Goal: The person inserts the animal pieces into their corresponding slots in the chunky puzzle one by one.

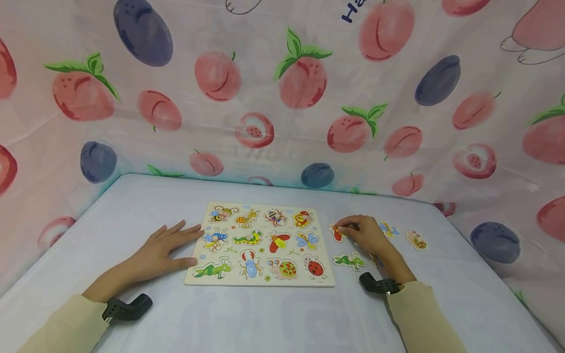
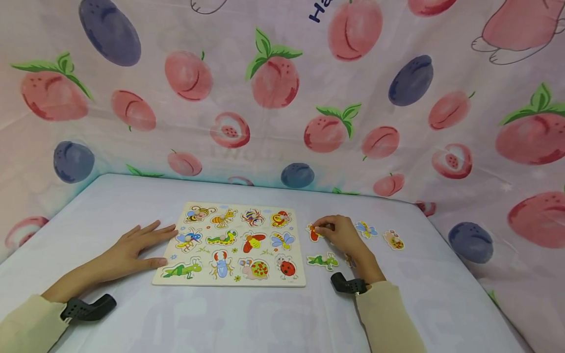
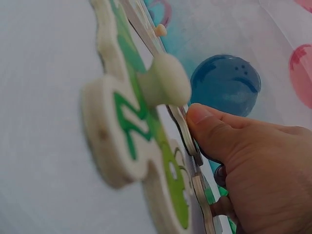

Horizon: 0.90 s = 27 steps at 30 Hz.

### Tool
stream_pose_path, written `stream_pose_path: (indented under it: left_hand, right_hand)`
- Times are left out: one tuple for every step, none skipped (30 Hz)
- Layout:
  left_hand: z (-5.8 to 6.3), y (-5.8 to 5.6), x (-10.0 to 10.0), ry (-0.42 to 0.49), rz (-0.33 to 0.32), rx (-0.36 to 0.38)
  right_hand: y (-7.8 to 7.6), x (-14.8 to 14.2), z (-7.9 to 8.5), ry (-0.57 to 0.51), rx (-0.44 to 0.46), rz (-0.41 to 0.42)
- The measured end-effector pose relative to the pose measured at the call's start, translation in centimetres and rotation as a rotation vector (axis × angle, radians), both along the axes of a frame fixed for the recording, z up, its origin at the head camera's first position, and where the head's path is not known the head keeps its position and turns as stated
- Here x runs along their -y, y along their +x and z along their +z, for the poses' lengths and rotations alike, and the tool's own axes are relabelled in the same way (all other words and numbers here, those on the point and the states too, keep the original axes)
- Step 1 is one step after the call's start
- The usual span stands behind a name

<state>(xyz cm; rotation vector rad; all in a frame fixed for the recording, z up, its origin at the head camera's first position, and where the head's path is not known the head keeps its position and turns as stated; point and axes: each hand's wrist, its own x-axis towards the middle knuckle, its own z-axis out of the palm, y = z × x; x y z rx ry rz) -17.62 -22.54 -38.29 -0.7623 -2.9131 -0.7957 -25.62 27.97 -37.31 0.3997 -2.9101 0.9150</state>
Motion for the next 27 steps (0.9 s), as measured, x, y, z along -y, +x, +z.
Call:
stream_pose_path:
  left_hand:
    - [0.0, 0.0, 0.0, 0.000, 0.000, 0.001]
    - [0.0, 0.0, 0.0, 0.000, 0.001, 0.003]
    - [0.0, 0.0, 0.0, 0.000, 0.002, 0.005]
    - [0.0, 0.0, 0.0, 0.001, 0.003, 0.008]
    - [0.0, 0.0, 0.0, 0.000, 0.004, 0.011]
    - [0.0, 0.0, 0.0, -0.001, 0.005, 0.011]
    - [0.0, 0.0, 0.0, -0.003, 0.005, 0.012]
    - [0.0, 0.0, 0.0, -0.003, 0.004, 0.012]
    - [0.1, 0.0, 0.0, -0.004, 0.003, 0.012]
    - [0.1, 0.0, 0.0, -0.005, 0.001, 0.011]
    - [0.1, 0.0, 0.0, -0.005, -0.001, 0.008]
    - [0.1, 0.0, 0.0, -0.003, -0.002, 0.008]
    - [0.2, 0.0, 0.0, -0.003, -0.003, 0.009]
    - [0.2, 0.0, 0.0, -0.002, -0.003, 0.010]
    - [0.2, -0.1, 0.0, -0.002, -0.002, 0.012]
    - [0.3, -0.1, -0.1, -0.003, -0.001, 0.013]
    - [0.3, -0.1, -0.1, -0.003, 0.001, 0.017]
    - [0.3, -0.1, -0.1, -0.005, 0.004, 0.021]
    - [0.3, -0.1, -0.1, -0.008, 0.006, 0.023]
    - [0.3, 0.0, -0.1, -0.009, 0.008, 0.025]
    - [0.3, 0.0, -0.1, -0.012, 0.010, 0.025]
    - [0.3, 0.0, -0.1, -0.012, 0.011, 0.025]
    - [0.3, 0.0, 0.0, -0.012, 0.011, 0.025]
    - [0.2, 0.0, 0.0, -0.013, 0.012, 0.024]
    - [0.2, 0.0, 0.0, -0.013, 0.012, 0.023]
    - [0.2, 0.0, 0.0, -0.013, 0.012, 0.022]
    - [0.2, 0.0, 0.0, -0.014, 0.012, 0.021]
  right_hand:
    - [0.0, 0.0, 0.0, 0.002, -0.004, -0.003]
    - [0.0, 0.0, 0.0, 0.003, -0.006, -0.006]
    - [0.0, 0.0, 0.0, 0.001, -0.005, -0.011]
    - [-0.1, 0.1, 0.0, -0.002, -0.005, -0.013]
    - [0.0, 0.1, 0.0, -0.011, -0.001, -0.020]
    - [0.0, 0.2, 0.0, -0.018, 0.002, -0.021]
    - [0.0, 0.2, 0.0, -0.027, 0.004, -0.025]
    - [0.0, 0.2, 0.0, -0.032, 0.006, -0.023]
    - [0.0, 0.2, 0.0, -0.038, 0.006, -0.020]
    - [0.0, 0.2, 0.1, -0.040, 0.004, -0.015]
    - [0.0, 0.2, 0.1, -0.041, 0.000, -0.012]
    - [0.0, 0.2, 0.1, -0.042, -0.004, -0.007]
    - [0.0, 0.2, 0.2, -0.042, -0.007, -0.004]
    - [0.0, 0.2, 0.3, -0.041, -0.009, -0.001]
    - [0.0, 0.2, 0.3, -0.044, -0.011, 0.001]
    - [0.0, 0.3, 0.4, -0.046, -0.012, 0.000]
    - [0.0, 0.4, 0.5, -0.045, -0.013, -0.001]
    - [0.0, 0.6, 0.7, -0.045, -0.011, -0.004]
    - [0.0, 0.7, 0.8, -0.041, -0.011, -0.004]
    - [0.1, 0.8, 0.9, -0.038, -0.012, -0.002]
    - [0.1, 1.0, 1.1, -0.035, -0.013, -0.001]
    - [0.1, 1.3, 1.2, -0.035, -0.014, -0.001]
    - [0.2, 1.5, 1.4, -0.034, -0.016, 0.002]
    - [0.2, 1.7, 1.5, -0.034, -0.017, 0.006]
    - [0.2, 1.9, 1.6, -0.033, -0.018, 0.011]
    - [0.2, 2.1, 1.7, -0.034, -0.020, 0.014]
    - [0.2, 2.3, 1.8, -0.035, -0.021, 0.016]
